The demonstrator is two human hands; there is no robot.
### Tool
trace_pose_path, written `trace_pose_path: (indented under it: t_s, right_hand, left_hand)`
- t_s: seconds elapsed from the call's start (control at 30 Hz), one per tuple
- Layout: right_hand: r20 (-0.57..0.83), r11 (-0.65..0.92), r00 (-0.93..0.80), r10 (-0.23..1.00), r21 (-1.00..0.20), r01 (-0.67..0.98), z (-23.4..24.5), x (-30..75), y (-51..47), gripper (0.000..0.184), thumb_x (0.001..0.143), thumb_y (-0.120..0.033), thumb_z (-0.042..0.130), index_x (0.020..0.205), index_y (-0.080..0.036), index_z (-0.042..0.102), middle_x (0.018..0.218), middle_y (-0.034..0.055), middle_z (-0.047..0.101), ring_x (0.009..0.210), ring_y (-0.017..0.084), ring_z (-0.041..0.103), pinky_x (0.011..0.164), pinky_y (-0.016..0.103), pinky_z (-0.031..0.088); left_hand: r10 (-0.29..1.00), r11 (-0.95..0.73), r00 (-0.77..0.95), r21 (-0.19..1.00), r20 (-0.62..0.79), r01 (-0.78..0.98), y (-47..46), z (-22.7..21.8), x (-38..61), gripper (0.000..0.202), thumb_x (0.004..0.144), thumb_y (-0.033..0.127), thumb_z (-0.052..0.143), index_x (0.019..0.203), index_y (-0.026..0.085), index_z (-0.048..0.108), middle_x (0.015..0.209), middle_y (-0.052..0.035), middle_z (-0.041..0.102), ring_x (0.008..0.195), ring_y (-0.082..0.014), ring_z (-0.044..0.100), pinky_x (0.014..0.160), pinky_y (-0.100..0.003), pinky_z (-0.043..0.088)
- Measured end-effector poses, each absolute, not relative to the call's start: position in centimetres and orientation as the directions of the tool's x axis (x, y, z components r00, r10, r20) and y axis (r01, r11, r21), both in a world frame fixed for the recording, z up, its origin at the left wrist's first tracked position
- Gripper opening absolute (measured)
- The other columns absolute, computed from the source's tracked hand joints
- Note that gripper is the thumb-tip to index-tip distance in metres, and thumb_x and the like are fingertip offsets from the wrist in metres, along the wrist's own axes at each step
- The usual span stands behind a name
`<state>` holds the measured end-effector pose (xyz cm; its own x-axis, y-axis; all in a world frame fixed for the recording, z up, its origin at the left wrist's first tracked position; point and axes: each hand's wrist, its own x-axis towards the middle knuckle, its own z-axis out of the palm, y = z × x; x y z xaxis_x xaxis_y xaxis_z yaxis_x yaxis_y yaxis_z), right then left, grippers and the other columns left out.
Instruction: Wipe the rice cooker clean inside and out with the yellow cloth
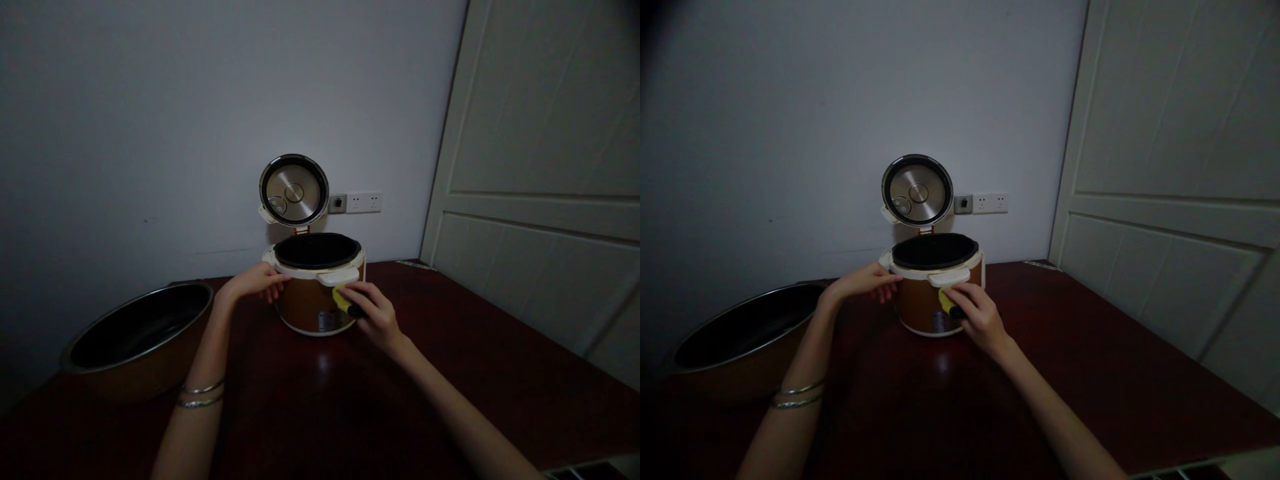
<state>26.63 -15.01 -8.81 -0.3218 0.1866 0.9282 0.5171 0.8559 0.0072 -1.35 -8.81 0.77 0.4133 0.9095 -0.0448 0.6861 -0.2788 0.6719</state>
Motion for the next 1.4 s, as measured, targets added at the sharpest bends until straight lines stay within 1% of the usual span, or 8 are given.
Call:
trace_pose_path:
  t_s: [0.1, 0.23, 0.47, 0.57, 0.77, 1.03, 1.23, 1.4]
  right_hand:
    - [0.834, 0.876, -0.517, 0.192, 0.092, 0.474, -10.5, 23.6, -16.7, 0.036, 0.083, -0.002, 0.042, 0.113, -0.014, 0.057, 0.101, 0.012, 0.057, 0.093, 0.02, 0.054, 0.074, 0.032, 0.05]
    - [0.576, 0.846, -0.809, 0.121, 0.367, 0.387, -12.1, 19.8, -17.5, 0.016, 0.092, -0.015, 0.046, 0.091, -0.014, 0.062, 0.08, 0.0063, 0.058, 0.073, 0.017, 0.05, 0.061, 0.028, 0.044]
    - [0.674, 0.684, -0.711, 0.2, 0.424, 0.594, -5.0, 15.3, -12.5, 0.015, 0.091, -0.015, 0.048, 0.086, -0.011, 0.062, 0.09, 0.0096, 0.059, 0.083, 0.021, 0.05, 0.068, 0.033, 0.043]
    - [0.649, 0.671, -0.728, 0.222, 0.44, 0.597, -5.8, 14.0, -10.9, 0.016, 0.091, -0.012, 0.048, 0.083, -0.012, 0.062, 0.087, 0.009, 0.059, 0.084, 0.021, 0.051, 0.068, 0.033, 0.043]
    - [0.491, 0.763, -0.847, 0.204, 0.462, 0.452, -14.3, 15.8, -11.2, 0.02, 0.091, -0.014, 0.048, 0.077, -0.014, 0.062, 0.079, 0.0053, 0.061, 0.076, 0.018, 0.053, 0.063, 0.03, 0.042]
    - [0.67, 0.73, -0.742, 0.027, 0.494, 0.472, -10.1, 18.3, -10.5, 0.024, 0.094, -0.013, 0.041, 0.083, -0.012, 0.062, 0.082, 0.0081, 0.062, 0.076, 0.017, 0.055, 0.067, 0.03, 0.043]
    - [0.522, 0.784, -0.844, -0.121, 0.572, 0.242, -15.2, 21.9, -10.3, 0.018, 0.092, -0.015, 0.048, 0.082, -0.014, 0.062, 0.073, 0.0029, 0.06, 0.07, 0.014, 0.057, 0.062, 0.027, 0.045]
    - [0.555, 0.728, -0.822, -0.125, 0.615, 0.304, -11.7, 25.5, -10.1, 0.02, 0.092, -0.014, 0.045, 0.092, -0.017, 0.065, 0.082, 0.006, 0.066, 0.075, 0.015, 0.059, 0.067, 0.029, 0.05]
  left_hand:
    - [0.89, -0.339, 0.451, 0.754, 0.064, 0.563, -10.2, 2.1, -1.9, 0.052, 0.078, 0.059, 0.053, 0.075, 0.009, 0.068, 0.065, -0.0107, 0.069, 0.052, -0.0161, 0.064, 0.05, -0.026, 0.047]
    - [0.864, -0.465, 0.388, 0.806, 0.322, 0.367, -12.3, 3.8, -2.6, 0.051, 0.081, 0.057, 0.051, 0.073, 0.009, 0.069, 0.062, -0.0096, 0.069, 0.05, -0.0147, 0.063, 0.052, -0.026, 0.049]
    - [0.795, -0.602, 0.095, 0.76, 0.599, 0.245, -13.2, 4.5, -3.2, 0.051, 0.081, 0.056, 0.051, 0.064, 0.01, 0.066, 0.05, -0.0062, 0.062, 0.04, -0.0131, 0.058, 0.044, -0.025, 0.047]
    - [0.78, -0.61, 0.031, 0.748, 0.625, 0.263, -12.7, 4.3, -3.5, 0.052, 0.083, 0.056, 0.049, 0.063, 0.011, 0.065, 0.049, -0.0058, 0.061, 0.039, -0.012, 0.056, 0.042, -0.024, 0.046]
    - [0.778, -0.602, 0.004, 0.745, 0.628, 0.288, -12.3, 4.3, -3.6, 0.05, 0.085, 0.053, 0.046, 0.063, 0.013, 0.065, 0.049, -0.0058, 0.061, 0.038, -0.0104, 0.055, 0.042, -0.023, 0.046]
    - [0.785, -0.597, 0.008, 0.753, 0.62, 0.277, -11.9, 4.1, -2.5, 0.046, 0.083, 0.049, 0.05, 0.062, 0.01, 0.065, 0.048, -0.0045, 0.06, 0.038, -0.0114, 0.055, 0.041, -0.023, 0.044]
    - [0.792, -0.588, 0.046, 0.74, 0.609, 0.328, -11.7, 3.8, -1.9, 0.045, 0.084, 0.046, 0.05, 0.06, 0.011, 0.064, 0.047, -0.0034, 0.059, 0.039, -0.0108, 0.054, 0.043, -0.023, 0.043]
    - [0.796, -0.58, 0.065, 0.727, 0.602, 0.366, -11.5, 3.7, -1.5, 0.046, 0.084, 0.048, 0.049, 0.061, 0.011, 0.064, 0.048, -0.0039, 0.06, 0.04, -0.0114, 0.054, 0.045, -0.024, 0.044]
